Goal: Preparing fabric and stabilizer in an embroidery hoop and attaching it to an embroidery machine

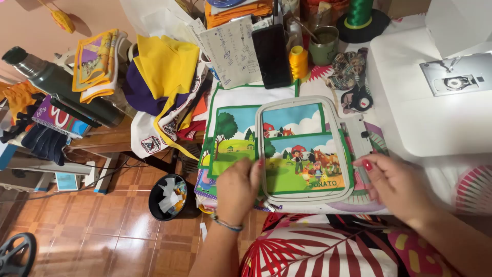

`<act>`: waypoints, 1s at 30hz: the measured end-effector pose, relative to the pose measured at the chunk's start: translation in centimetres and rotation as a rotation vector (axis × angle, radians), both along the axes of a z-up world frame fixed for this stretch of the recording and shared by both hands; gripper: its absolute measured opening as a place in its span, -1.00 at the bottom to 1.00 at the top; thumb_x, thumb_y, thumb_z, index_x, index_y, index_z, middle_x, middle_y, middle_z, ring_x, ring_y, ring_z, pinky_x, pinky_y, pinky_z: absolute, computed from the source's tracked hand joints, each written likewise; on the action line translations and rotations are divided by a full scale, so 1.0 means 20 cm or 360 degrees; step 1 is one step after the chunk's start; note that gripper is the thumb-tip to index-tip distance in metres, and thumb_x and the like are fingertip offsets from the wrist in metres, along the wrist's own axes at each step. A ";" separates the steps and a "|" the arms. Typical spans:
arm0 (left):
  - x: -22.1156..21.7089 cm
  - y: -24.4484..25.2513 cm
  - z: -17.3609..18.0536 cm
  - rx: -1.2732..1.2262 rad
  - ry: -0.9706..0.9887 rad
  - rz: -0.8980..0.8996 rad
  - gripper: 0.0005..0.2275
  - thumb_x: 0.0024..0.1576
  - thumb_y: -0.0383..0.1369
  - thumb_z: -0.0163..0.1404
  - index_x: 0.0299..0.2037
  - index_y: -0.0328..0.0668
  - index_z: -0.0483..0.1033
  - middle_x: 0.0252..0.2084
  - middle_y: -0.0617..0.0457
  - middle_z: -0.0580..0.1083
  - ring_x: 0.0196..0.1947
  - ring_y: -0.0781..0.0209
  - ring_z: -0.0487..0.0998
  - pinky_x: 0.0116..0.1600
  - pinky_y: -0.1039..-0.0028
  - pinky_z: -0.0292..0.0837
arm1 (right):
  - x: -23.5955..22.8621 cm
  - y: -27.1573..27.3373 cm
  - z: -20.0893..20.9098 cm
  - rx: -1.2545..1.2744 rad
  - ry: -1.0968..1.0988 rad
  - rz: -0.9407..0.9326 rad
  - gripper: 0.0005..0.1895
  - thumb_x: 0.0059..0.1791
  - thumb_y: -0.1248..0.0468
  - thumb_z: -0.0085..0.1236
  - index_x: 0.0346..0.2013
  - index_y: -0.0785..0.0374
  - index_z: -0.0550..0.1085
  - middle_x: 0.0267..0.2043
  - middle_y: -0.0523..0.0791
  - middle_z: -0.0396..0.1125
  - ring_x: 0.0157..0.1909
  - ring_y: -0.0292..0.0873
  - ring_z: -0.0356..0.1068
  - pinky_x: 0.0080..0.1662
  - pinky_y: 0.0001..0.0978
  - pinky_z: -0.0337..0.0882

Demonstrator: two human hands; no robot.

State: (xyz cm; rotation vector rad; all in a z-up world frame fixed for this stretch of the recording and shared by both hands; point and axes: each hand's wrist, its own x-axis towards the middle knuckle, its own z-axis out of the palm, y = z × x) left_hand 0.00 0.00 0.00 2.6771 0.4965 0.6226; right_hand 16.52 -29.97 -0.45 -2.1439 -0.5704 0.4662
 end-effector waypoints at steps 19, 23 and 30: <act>0.02 -0.06 0.02 -0.0066 -0.0062 -0.0439 -0.39 0.17 -0.04 0.07 0.34 -0.28 0.31 0.46 -0.33 0.14 0.44 -0.35 0.12 0.46 -0.07 -0.06 | 0.74 0.77 0.33 -0.0894 -0.0469 0.0723 -0.84 0.05 0.16 0.13 -0.10 0.02 0.56 0.06 -0.23 0.47 0.06 -0.20 0.47 0.07 -0.31 0.43; 0.01 -0.07 0.02 -0.0165 0.0050 -0.0427 -0.39 0.17 -0.02 0.06 0.36 -0.22 0.32 0.50 -0.32 0.07 0.39 -0.33 0.20 0.38 -0.15 0.10 | 0.89 0.73 0.08 -0.0862 -0.0855 0.0699 -0.84 -0.04 0.01 0.14 -0.23 -0.12 0.54 -0.09 -0.18 0.51 -0.03 -0.07 0.48 -0.03 -0.17 0.39; 0.03 -0.05 -0.08 -0.0227 0.0119 -0.0244 -0.32 0.15 0.00 0.08 0.40 -0.21 0.22 0.53 -0.36 -0.04 0.47 -0.41 0.00 0.45 -0.08 -0.09 | 0.61 -0.10 0.16 -0.0041 -0.0926 0.0109 -0.84 0.05 0.24 0.05 -0.15 0.21 0.52 -0.14 -0.05 0.42 -0.06 -0.05 0.42 0.10 -0.21 0.32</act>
